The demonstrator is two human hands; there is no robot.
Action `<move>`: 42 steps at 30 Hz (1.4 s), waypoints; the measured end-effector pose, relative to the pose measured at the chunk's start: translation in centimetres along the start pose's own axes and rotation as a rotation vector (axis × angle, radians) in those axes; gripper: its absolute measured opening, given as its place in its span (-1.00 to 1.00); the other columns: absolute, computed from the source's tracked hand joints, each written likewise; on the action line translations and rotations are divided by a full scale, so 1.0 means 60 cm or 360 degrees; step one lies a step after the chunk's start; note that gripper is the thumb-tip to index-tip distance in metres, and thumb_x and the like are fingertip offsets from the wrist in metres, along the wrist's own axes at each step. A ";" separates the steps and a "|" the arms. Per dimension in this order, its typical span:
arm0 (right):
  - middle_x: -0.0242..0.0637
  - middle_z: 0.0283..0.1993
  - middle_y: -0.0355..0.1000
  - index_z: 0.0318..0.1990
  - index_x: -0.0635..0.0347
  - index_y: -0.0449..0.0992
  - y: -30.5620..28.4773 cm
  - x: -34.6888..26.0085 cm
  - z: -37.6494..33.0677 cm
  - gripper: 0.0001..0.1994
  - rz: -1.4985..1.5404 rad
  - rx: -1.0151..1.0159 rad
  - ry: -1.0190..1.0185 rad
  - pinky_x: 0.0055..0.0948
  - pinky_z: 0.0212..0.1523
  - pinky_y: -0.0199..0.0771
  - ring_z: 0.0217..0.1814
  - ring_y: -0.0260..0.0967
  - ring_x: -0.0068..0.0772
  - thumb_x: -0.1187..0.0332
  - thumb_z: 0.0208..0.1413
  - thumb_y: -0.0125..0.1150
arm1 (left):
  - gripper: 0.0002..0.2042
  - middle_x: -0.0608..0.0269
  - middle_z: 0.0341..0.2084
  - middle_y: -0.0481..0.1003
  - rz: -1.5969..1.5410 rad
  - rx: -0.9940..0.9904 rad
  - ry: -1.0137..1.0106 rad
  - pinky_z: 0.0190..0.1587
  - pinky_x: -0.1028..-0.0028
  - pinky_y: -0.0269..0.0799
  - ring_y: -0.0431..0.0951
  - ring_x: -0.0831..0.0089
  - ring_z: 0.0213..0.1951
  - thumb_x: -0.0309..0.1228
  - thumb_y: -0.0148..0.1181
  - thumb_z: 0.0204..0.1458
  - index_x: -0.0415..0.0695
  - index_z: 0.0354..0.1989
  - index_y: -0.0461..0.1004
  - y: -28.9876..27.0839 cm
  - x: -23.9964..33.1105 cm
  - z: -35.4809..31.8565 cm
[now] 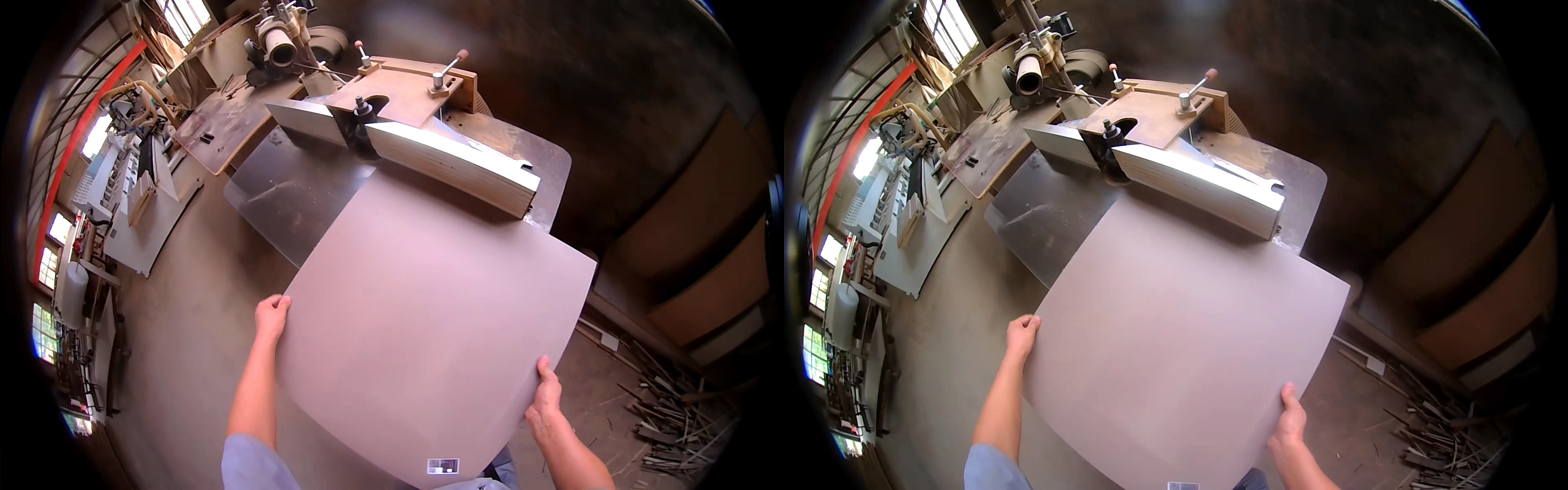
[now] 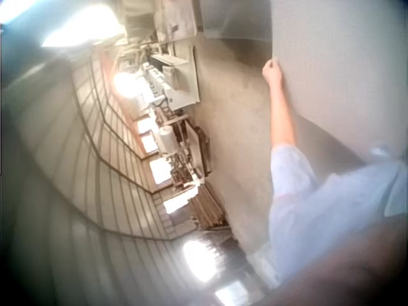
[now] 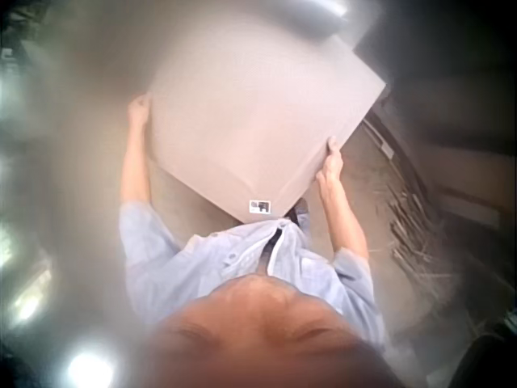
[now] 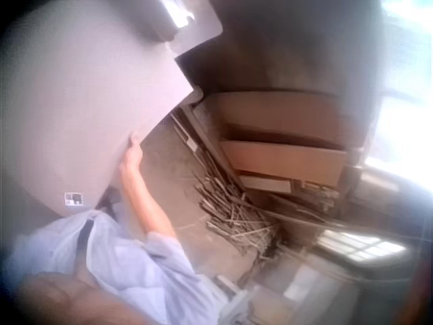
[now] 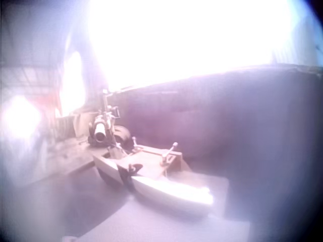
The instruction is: The person repeatedly sands the edges of large rectangular wood panels using a stationary edge sander. The person picks up each panel, runs its edges against the sander, flips the panel to sand the opposite side, and then places the panel on a nearby table or stack.
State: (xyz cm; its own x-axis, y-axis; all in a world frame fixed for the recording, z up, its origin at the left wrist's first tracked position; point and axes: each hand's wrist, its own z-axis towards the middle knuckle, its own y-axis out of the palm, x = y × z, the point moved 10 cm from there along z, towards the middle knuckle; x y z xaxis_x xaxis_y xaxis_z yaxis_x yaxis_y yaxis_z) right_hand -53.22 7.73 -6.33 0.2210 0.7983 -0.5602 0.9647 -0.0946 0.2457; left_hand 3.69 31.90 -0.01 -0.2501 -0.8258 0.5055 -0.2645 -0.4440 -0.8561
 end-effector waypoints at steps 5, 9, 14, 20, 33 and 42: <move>-0.11 0.20 0.30 0.18 0.32 0.27 -0.014 0.013 0.008 -0.48 -0.0078 -0.0154 0.0059 -0.20 0.25 0.17 0.25 0.20 -0.20 0.10 0.22 0.05 | -0.36 0.01 0.30 0.12 0.0717 0.0160 0.0473 0.33 0.22 -0.01 0.07 0.12 0.32 -0.09 0.14 0.05 -0.23 0.24 0.20 0.067 0.162 -0.032; -0.15 0.19 0.23 0.17 0.34 0.22 -0.036 -0.087 0.009 -0.48 -0.0524 -0.0206 -0.0646 -0.21 0.26 0.14 0.23 0.19 -0.22 0.38 0.06 0.16 | -0.21 0.01 0.39 -0.12 0.0717 -0.0133 0.0622 0.41 0.24 -0.36 -0.24 0.18 0.42 0.12 -0.10 0.10 -0.26 0.35 -0.01 0.235 0.347 -0.077; 0.05 0.21 0.22 0.16 0.41 0.25 0.071 -0.284 -0.101 -0.41 -0.1763 -0.0412 -0.2229 -0.10 0.31 0.08 0.30 0.14 0.08 0.49 -0.12 0.16 | -0.18 0.03 0.41 -0.26 0.0676 -0.0120 0.0508 0.42 0.33 -0.44 -0.34 0.23 0.43 0.15 -0.23 0.13 -0.31 0.36 -0.11 0.280 0.484 -0.059; 0.12 0.30 0.15 0.17 0.44 0.26 0.178 -0.255 -0.010 -0.32 -0.2590 -0.0778 -0.2240 -0.01 0.36 -0.05 0.39 0.01 0.17 0.25 -0.14 0.21 | -0.15 0.03 0.41 -0.29 0.0616 -0.0110 0.0487 0.42 0.34 -0.45 -0.36 0.24 0.44 0.16 -0.20 0.11 -0.32 0.37 -0.16 0.305 0.533 -0.001; 0.25 0.34 0.02 0.23 0.52 0.14 0.222 -0.246 0.014 -0.10 -0.2790 -0.0883 -0.2102 0.02 0.39 -0.24 0.43 -0.11 0.23 -0.08 -0.14 0.16 | -0.16 0.00 0.41 -0.26 0.0702 0.0011 0.0465 0.41 0.30 -0.45 -0.34 0.19 0.43 0.16 -0.26 0.12 -0.33 0.36 -0.14 0.317 0.577 0.109; 0.27 0.36 -0.02 0.24 0.56 0.12 0.278 -0.237 0.033 -0.15 -0.2780 -0.0874 -0.2013 -0.01 0.40 -0.26 0.45 -0.15 0.23 -0.01 -0.08 0.11 | -0.16 -0.02 0.40 -0.22 0.0685 0.0025 0.0477 0.42 0.33 -0.40 -0.32 0.21 0.43 0.12 -0.18 0.11 -0.37 0.35 -0.11 0.301 0.564 0.157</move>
State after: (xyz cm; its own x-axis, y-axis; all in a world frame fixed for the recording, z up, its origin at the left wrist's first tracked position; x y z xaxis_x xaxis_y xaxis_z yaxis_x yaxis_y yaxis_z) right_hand -40.00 -6.35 4.15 -0.3868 -0.8237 -0.4146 0.1761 0.3753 -0.9100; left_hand -0.78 -7.34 0.60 -0.5893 -0.7998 0.1143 -0.0655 -0.0937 -0.9934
